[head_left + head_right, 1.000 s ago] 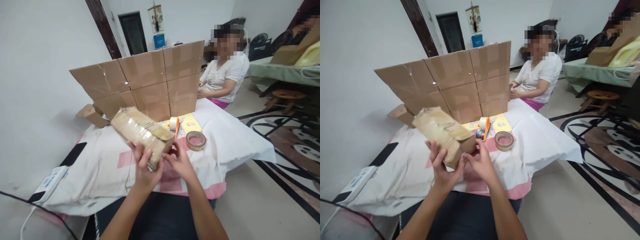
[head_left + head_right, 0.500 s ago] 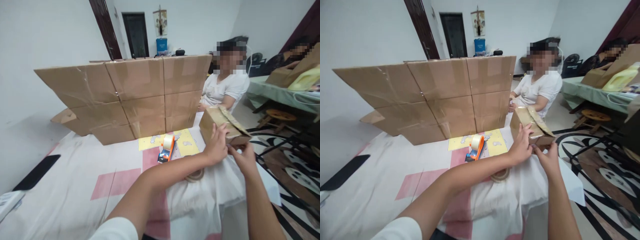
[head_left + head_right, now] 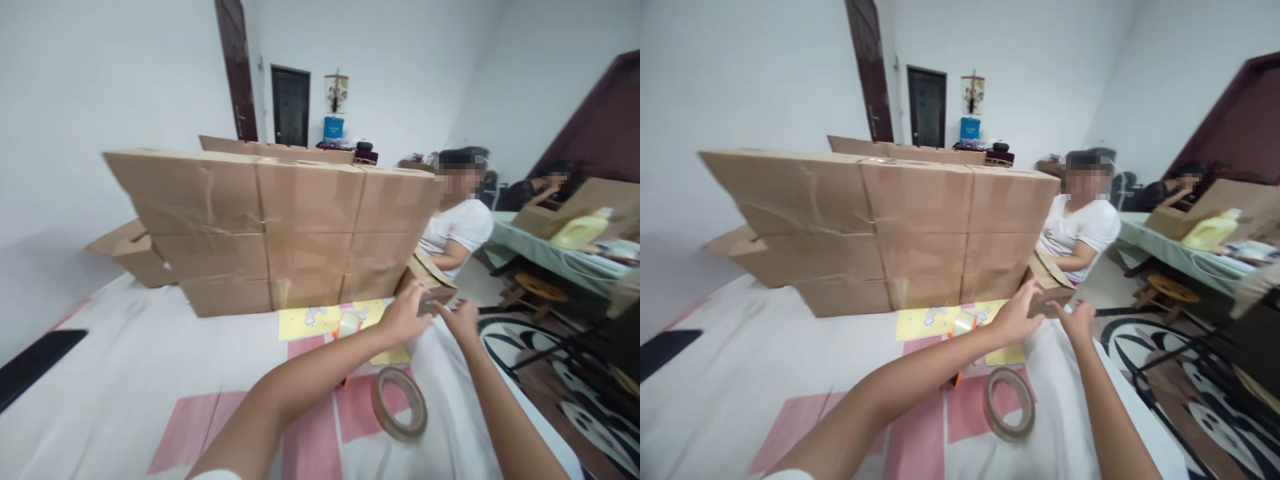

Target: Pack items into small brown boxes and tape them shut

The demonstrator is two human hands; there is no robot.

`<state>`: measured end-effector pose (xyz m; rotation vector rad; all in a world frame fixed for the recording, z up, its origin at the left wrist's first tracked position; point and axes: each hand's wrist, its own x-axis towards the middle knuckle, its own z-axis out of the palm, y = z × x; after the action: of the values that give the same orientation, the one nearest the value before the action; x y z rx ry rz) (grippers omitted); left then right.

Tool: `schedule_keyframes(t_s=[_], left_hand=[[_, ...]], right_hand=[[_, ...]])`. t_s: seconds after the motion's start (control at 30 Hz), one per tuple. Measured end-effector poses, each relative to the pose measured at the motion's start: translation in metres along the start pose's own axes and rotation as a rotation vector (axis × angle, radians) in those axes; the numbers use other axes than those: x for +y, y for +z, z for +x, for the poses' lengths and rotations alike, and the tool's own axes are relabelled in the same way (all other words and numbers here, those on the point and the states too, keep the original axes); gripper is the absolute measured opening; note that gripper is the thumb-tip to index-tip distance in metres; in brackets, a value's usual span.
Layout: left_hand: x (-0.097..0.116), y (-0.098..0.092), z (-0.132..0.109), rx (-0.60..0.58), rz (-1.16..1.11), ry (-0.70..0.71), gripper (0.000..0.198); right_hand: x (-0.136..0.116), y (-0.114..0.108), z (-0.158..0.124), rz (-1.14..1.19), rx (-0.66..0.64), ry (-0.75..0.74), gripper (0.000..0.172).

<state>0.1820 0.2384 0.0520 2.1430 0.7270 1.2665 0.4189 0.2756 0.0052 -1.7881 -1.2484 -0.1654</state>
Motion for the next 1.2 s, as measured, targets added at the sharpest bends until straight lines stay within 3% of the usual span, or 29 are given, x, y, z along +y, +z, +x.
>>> schedule_keyframes(t_s=[0.03,0.1,0.17,0.23,0.3,0.4,0.47,0.53,0.6,0.7,0.8,0.87,1.03,1.13,1.2], left_hand=[[0.011,-0.031,-0.026,-0.007,-0.004,0.066,0.033],[0.028,-0.103,-0.089,0.021,0.060,0.142,0.011],[0.032,-0.180,-0.153,0.123,0.175,0.137,0.011],[0.021,-0.258,-0.209,0.272,0.272,0.056,0.017],[-0.002,-0.334,-0.251,0.492,0.361,-0.168,0.024],[-0.048,-0.431,-0.286,0.905,0.475,-0.579,0.020],[-0.078,-0.479,-0.294,1.099,0.529,-0.743,0.047],[-0.104,-0.514,-0.291,1.166,0.552,-0.815,0.078],[-0.125,-0.536,-0.278,1.206,0.556,-0.896,0.104],[-0.149,-0.554,-0.250,1.209,0.545,-0.984,0.122],[-0.166,-0.560,-0.229,1.164,0.558,-0.994,0.125],[-0.174,-0.562,-0.225,1.137,0.583,-0.979,0.119],[-0.173,-0.560,-0.234,1.057,0.643,-0.923,0.107],[-0.151,-0.554,-0.249,1.011,0.666,-0.895,0.104],[-0.126,-0.546,-0.261,0.981,0.740,-0.849,0.103]], right_hand=[[-0.012,-0.006,-0.005,-0.013,0.051,0.019,0.077],[-0.048,-0.015,-0.020,0.038,0.004,-0.017,0.065],[-0.101,-0.015,-0.043,0.134,-0.120,-0.145,0.051],[-0.170,-0.004,-0.077,0.226,-0.288,-0.294,0.042],[-0.248,0.015,-0.120,0.330,-0.458,-0.487,0.036],[-0.361,0.057,-0.197,0.513,-0.694,-0.743,0.029],[-0.427,0.090,-0.250,0.611,-0.825,-0.858,0.020],[-0.486,0.128,-0.299,0.637,-0.907,-0.926,0.023],[-0.538,0.168,-0.337,0.634,-0.952,-0.841,0.040],[-0.597,0.230,-0.364,0.547,-0.951,-0.528,0.079],[-0.627,0.282,-0.361,0.491,-0.932,-0.177,0.095],[-0.631,0.305,-0.353,0.492,-0.934,-0.077,0.093],[-0.628,0.329,-0.348,0.576,-0.898,0.008,0.073],[-0.625,0.324,-0.358,0.675,-0.859,-0.024,0.070],[-0.617,0.313,-0.369,0.720,-0.907,-0.158,0.069]])
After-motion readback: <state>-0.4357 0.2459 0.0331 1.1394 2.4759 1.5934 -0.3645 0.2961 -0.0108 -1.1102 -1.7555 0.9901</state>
